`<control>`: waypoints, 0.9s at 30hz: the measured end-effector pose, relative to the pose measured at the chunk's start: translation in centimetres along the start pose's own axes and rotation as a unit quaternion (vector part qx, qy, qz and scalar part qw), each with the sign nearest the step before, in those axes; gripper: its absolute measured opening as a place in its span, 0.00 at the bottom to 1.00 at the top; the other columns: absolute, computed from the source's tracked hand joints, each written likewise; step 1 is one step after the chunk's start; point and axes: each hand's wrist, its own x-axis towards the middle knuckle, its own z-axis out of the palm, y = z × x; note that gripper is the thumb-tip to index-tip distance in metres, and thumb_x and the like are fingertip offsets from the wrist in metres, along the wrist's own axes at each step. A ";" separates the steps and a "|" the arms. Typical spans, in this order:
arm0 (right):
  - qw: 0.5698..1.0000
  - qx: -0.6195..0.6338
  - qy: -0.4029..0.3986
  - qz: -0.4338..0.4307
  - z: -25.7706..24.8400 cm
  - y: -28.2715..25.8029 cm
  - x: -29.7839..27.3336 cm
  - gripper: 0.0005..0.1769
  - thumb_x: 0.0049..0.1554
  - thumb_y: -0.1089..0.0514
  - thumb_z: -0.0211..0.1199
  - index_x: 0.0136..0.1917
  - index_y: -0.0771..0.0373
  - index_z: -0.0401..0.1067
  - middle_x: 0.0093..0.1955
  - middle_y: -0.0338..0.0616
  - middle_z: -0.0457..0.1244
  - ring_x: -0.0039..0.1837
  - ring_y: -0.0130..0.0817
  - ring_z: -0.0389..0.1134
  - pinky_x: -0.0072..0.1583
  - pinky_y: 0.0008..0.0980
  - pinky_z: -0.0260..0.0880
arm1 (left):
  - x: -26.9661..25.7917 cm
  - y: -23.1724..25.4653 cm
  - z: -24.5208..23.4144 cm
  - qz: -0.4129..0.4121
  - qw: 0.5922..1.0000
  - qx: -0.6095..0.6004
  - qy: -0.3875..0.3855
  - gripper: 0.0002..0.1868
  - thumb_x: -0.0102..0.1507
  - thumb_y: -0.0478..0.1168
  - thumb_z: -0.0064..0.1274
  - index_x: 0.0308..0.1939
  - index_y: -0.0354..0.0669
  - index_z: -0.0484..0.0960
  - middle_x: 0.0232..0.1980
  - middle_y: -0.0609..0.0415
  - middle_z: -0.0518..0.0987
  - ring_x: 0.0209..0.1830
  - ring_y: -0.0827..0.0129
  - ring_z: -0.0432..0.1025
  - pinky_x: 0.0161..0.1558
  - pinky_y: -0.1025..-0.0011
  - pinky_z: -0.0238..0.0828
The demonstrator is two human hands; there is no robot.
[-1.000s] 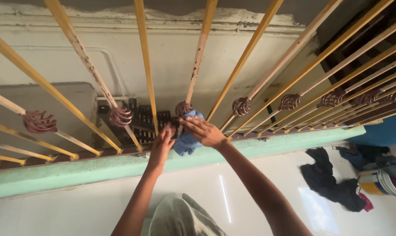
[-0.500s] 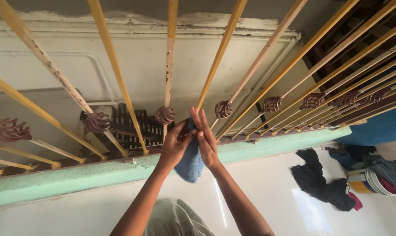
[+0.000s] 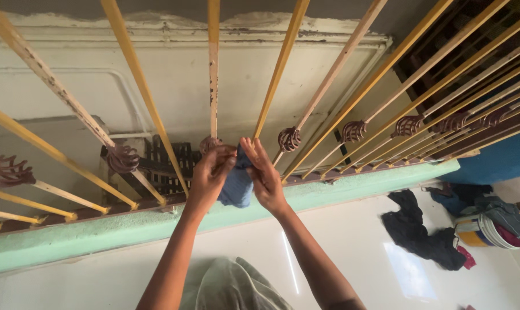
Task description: The person wipes the vertical bars and top rail of a balcony railing using a blue cloth.
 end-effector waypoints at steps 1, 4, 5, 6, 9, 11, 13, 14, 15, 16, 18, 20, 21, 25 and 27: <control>1.000 0.019 -0.005 -0.010 0.0 -0.3 0.0 0.45 0.63 0.81 0.44 0.87 0.56 0.37 0.85 0.51 0.49 0.88 0.46 0.42 0.86 0.47 0.40 | 0.1 0.2 0.1 -0.006 1.000 0.006 -0.001 0.13 0.65 0.40 0.56 0.53 0.42 0.80 0.46 0.56 0.84 0.47 0.76 0.79 0.51 0.75 0.76; 0.999 0.047 0.005 -0.018 0.1 -1.0 0.1 0.46 0.63 0.83 0.41 0.87 0.55 0.37 0.85 0.50 0.50 0.89 0.45 0.42 0.87 0.45 0.39 | 0.2 0.3 0.5 -0.022 0.996 0.082 0.001 0.09 0.64 0.39 0.58 0.44 0.37 0.84 0.38 0.55 0.87 0.39 0.74 0.81 0.42 0.74 0.77; 0.999 0.026 0.013 -0.016 0.0 -1.2 0.1 0.46 0.62 0.84 0.40 0.87 0.55 0.38 0.85 0.51 0.50 0.88 0.46 0.43 0.86 0.44 0.42 | 0.1 0.4 0.5 -0.002 0.995 0.100 0.017 0.09 0.64 0.39 0.59 0.43 0.37 0.84 0.37 0.55 0.86 0.37 0.75 0.81 0.40 0.75 0.76; 1.000 0.005 0.021 -0.014 0.0 -1.4 0.2 0.46 0.61 0.84 0.39 0.86 0.56 0.40 0.85 0.51 0.51 0.88 0.46 0.45 0.85 0.43 0.44 | -0.1 0.4 0.5 0.018 0.992 0.117 0.033 0.09 0.63 0.39 0.61 0.42 0.36 0.84 0.35 0.55 0.86 0.35 0.75 0.80 0.38 0.75 0.74; 0.997 -0.063 0.032 -0.017 0.1 -1.9 -0.2 0.46 0.59 0.85 0.40 0.85 0.57 0.46 0.84 0.52 0.52 0.86 0.46 0.49 0.81 0.39 0.53 | -0.3 0.7 -0.1 0.028 0.989 0.140 0.046 0.09 0.65 0.39 0.62 0.41 0.35 0.83 0.30 0.54 0.84 0.29 0.75 0.76 0.35 0.75 0.68; 0.994 -0.100 0.051 -0.001 0.3 -2.1 -0.3 0.44 0.58 0.83 0.45 0.83 0.58 0.51 0.83 0.52 0.54 0.79 0.42 0.56 0.72 0.33 0.60 | -0.2 1.0 -0.7 0.027 0.991 0.127 0.032 0.08 0.67 0.38 0.60 0.41 0.34 0.81 0.30 0.54 0.82 0.29 0.76 0.72 0.35 0.74 0.66; 0.987 -0.127 0.086 0.038 0.9 -2.2 -0.5 0.39 0.59 0.81 0.54 0.79 0.59 0.58 0.81 0.52 0.57 0.65 0.35 0.67 0.58 0.25 0.67 | -0.4 1.2 -0.9 0.032 0.995 0.093 0.009 0.07 0.70 0.36 0.56 0.43 0.34 0.77 0.32 0.55 0.81 0.33 0.78 0.70 0.37 0.75 0.64; 0.991 -0.086 0.095 0.032 1.1 -2.3 -0.5 0.38 0.59 0.80 0.54 0.79 0.61 0.57 0.81 0.52 0.55 0.70 0.38 0.64 0.61 0.28 0.68 | -0.3 1.2 -0.8 0.025 0.996 0.085 0.013 0.06 0.69 0.35 0.55 0.46 0.35 0.76 0.33 0.56 0.80 0.34 0.79 0.70 0.38 0.76 0.65; 0.993 -0.046 0.103 0.026 1.2 -2.5 -0.5 0.37 0.59 0.79 0.55 0.78 0.62 0.57 0.81 0.52 0.54 0.75 0.40 0.61 0.64 0.31 0.68 | -0.3 1.3 -0.8 0.018 0.997 0.078 0.017 0.07 0.68 0.35 0.54 0.49 0.36 0.76 0.34 0.57 0.80 0.34 0.80 0.71 0.38 0.77 0.65; 0.994 -0.006 0.110 0.020 1.2 -2.6 -0.5 0.36 0.59 0.79 0.56 0.78 0.63 0.57 0.81 0.52 0.52 0.80 0.43 0.57 0.67 0.34 0.69 | -0.2 1.4 -0.7 0.011 0.997 0.070 0.022 0.10 0.67 0.35 0.53 0.52 0.38 0.75 0.35 0.58 0.79 0.35 0.80 0.71 0.38 0.77 0.66; 0.990 0.000 0.135 0.039 0.9 -2.6 -0.5 0.30 0.58 0.78 0.58 0.72 0.67 0.64 0.79 0.53 0.55 0.79 0.43 0.58 0.66 0.37 0.69 | -0.2 1.3 -0.8 0.027 0.997 0.076 0.011 0.06 0.68 0.34 0.54 0.48 0.37 0.76 0.38 0.58 0.80 0.36 0.80 0.73 0.40 0.77 0.69; 0.985 0.009 0.162 0.054 0.5 -2.2 -0.8 0.23 0.58 0.78 0.59 0.65 0.71 0.70 0.77 0.54 0.58 0.77 0.43 0.61 0.67 0.38 0.69 | -0.5 0.8 -0.8 0.013 0.999 0.051 0.004 0.07 0.66 0.33 0.54 0.48 0.38 0.77 0.40 0.59 0.80 0.38 0.80 0.74 0.41 0.78 0.70; 0.982 0.015 0.177 0.058 0.3 -1.7 -0.8 0.19 0.58 0.79 0.59 0.62 0.72 0.73 0.76 0.55 0.60 0.75 0.43 0.63 0.69 0.38 0.68 | -0.7 0.3 -0.9 -0.006 1.000 0.023 0.002 0.10 0.65 0.33 0.55 0.50 0.40 0.76 0.40 0.61 0.79 0.39 0.80 0.74 0.42 0.78 0.71; 0.975 0.020 0.214 0.062 -0.7 0.0 -0.9 0.12 0.59 0.78 0.57 0.54 0.74 0.75 0.71 0.55 0.64 0.72 0.41 0.68 0.70 0.38 0.68 | -1.8 -2.8 -2.3 -0.088 0.993 -0.041 -0.064 0.15 0.63 0.37 0.61 0.53 0.38 0.81 0.42 0.60 0.83 0.43 0.79 0.77 0.46 0.79 0.74; 0.974 -0.005 0.213 0.078 -0.7 0.8 -1.1 0.12 0.58 0.78 0.57 0.53 0.74 0.76 0.69 0.54 0.66 0.69 0.40 0.69 0.69 0.36 0.72 | -2.4 -4.5 -3.2 -0.147 0.977 -0.116 -0.104 0.21 0.71 0.47 0.60 0.58 0.33 0.84 0.43 0.59 0.82 0.38 0.78 0.70 0.38 0.79 0.65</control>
